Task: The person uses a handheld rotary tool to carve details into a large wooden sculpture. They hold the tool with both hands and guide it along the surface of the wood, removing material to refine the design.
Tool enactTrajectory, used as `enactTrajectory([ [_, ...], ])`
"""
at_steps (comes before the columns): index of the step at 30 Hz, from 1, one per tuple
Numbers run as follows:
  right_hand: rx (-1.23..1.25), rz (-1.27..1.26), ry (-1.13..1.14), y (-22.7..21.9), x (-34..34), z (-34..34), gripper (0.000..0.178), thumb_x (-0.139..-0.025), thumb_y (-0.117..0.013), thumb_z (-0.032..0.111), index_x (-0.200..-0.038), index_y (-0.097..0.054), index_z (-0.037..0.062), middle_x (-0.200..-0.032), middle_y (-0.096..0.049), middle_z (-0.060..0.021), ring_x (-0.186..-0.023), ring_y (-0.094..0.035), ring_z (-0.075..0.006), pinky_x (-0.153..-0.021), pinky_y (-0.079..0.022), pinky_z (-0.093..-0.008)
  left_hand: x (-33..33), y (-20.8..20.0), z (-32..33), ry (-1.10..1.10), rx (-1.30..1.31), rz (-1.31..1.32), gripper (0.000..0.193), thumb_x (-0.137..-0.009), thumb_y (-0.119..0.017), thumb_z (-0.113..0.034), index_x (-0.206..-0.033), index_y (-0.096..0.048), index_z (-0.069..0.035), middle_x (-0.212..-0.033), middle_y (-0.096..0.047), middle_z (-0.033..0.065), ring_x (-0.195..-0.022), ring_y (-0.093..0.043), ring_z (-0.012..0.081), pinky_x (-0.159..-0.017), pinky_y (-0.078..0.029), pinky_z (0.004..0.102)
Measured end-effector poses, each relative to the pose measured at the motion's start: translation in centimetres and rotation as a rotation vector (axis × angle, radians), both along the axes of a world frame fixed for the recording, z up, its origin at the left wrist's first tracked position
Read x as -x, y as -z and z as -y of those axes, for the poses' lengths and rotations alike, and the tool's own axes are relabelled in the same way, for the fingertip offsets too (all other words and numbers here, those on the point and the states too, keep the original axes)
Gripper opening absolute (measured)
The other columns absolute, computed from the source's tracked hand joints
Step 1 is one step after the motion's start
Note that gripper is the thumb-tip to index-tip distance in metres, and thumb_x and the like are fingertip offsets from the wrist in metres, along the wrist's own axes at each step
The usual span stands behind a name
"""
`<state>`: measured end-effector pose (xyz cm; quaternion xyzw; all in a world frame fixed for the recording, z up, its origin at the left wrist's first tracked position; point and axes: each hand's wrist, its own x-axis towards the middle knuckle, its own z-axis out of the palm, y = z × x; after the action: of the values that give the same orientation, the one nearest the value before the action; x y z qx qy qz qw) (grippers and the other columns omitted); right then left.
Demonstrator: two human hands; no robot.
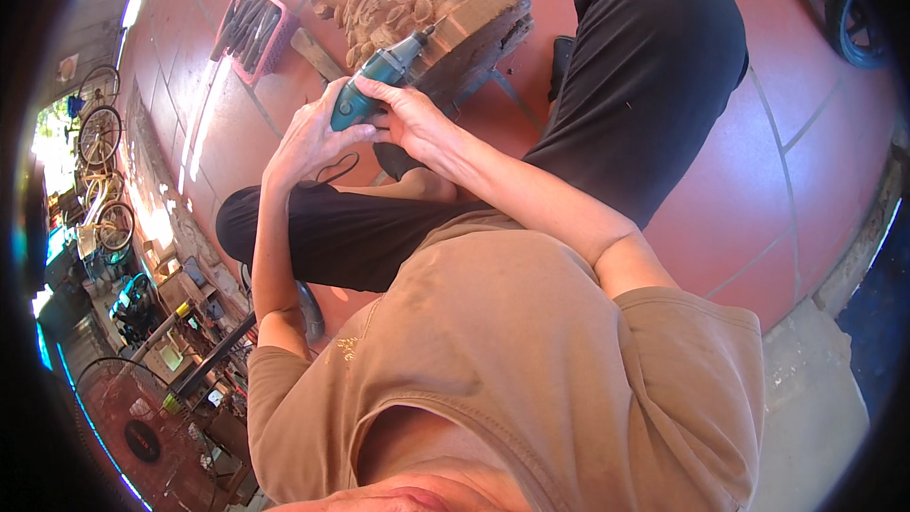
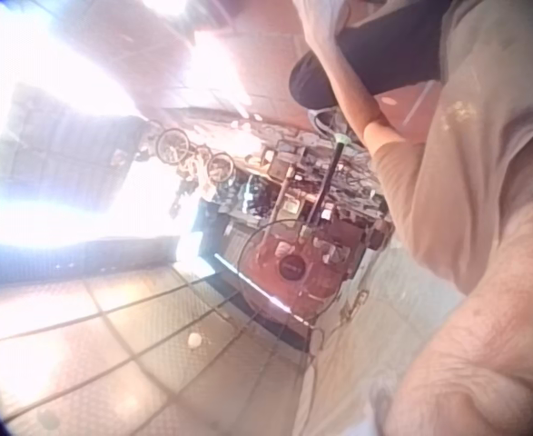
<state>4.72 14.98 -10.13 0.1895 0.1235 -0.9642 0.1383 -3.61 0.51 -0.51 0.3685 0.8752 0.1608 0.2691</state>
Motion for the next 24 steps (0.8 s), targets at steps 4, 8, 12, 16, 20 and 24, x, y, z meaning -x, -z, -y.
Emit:
enactTrajectory([
  [4,0.008,-0.003,0.003,0.0,-0.1,0.0,0.040,-0.092,-0.076,0.034,-0.119,-0.063,0.0070,-0.113,-0.068,-0.0092,-0.100,-0.069,-0.0228,-0.081,-0.058,-0.0414,0.1,0.1,0.0,0.015,-0.001,0.006,0.074,-0.084,-0.080,-0.037,-0.141,-0.044,-0.005,-0.102,-0.069,0.0276,-0.098,-0.067,0.0465,-0.082,-0.052,0.0495],
  [8,0.014,0.002,0.019,-0.4,-0.5,0.1,0.040,-0.092,-0.076,0.033,-0.119,-0.063,0.0069,-0.113,-0.068,-0.0098,-0.100,-0.069,-0.0226,-0.082,-0.058,-0.0412,0.2,0.0,0.1,0.017,-0.005,0.024,0.074,-0.084,-0.079,-0.038,-0.140,-0.044,-0.005,-0.102,-0.068,0.0281,-0.098,-0.067,0.0468,-0.081,-0.052,0.0496],
  [12,0.039,0.001,-0.007,-0.5,-0.6,-0.2,0.032,-0.095,-0.073,0.028,-0.118,-0.063,0.0076,-0.114,-0.070,-0.0085,-0.105,-0.069,-0.0226,-0.092,-0.055,-0.0446,0.1,-0.2,0.0,0.017,-0.001,0.042,0.073,-0.085,-0.079,-0.038,-0.140,-0.044,-0.005,-0.102,-0.068,0.0283,-0.098,-0.067,0.0470,-0.081,-0.052,0.0494],
  [16,0.048,0.030,0.001,-0.7,-0.8,-0.2,0.032,-0.095,-0.073,0.027,-0.118,-0.063,0.0069,-0.113,-0.071,-0.0089,-0.105,-0.069,-0.0235,-0.092,-0.056,-0.0456,0.0,-1.0,-0.5,-0.003,0.039,0.089,0.072,-0.085,-0.079,-0.039,-0.139,-0.045,-0.004,-0.102,-0.068,0.0282,-0.099,-0.067,0.0470,-0.082,-0.052,0.0491],
  [20,0.056,0.026,0.002,-0.9,-0.8,-0.1,0.032,-0.095,-0.073,0.027,-0.118,-0.063,0.0068,-0.113,-0.071,-0.0092,-0.104,-0.069,-0.0236,-0.092,-0.056,-0.0460,0.2,-0.3,0.1,0.023,0.010,0.058,0.072,-0.085,-0.079,-0.039,-0.138,-0.045,-0.004,-0.103,-0.069,0.0280,-0.099,-0.067,0.0465,-0.082,-0.052,0.0491],
  [24,0.054,0.029,0.005,-0.9,-1.0,-0.1,0.031,-0.096,-0.072,0.027,-0.118,-0.064,0.0070,-0.113,-0.071,-0.0095,-0.104,-0.069,-0.0237,-0.091,-0.056,-0.0458,0.3,-0.5,-0.1,0.030,0.007,0.073,0.072,-0.085,-0.079,-0.039,-0.137,-0.045,-0.004,-0.103,-0.069,0.0277,-0.099,-0.067,0.0460,-0.082,-0.052,0.0490],
])
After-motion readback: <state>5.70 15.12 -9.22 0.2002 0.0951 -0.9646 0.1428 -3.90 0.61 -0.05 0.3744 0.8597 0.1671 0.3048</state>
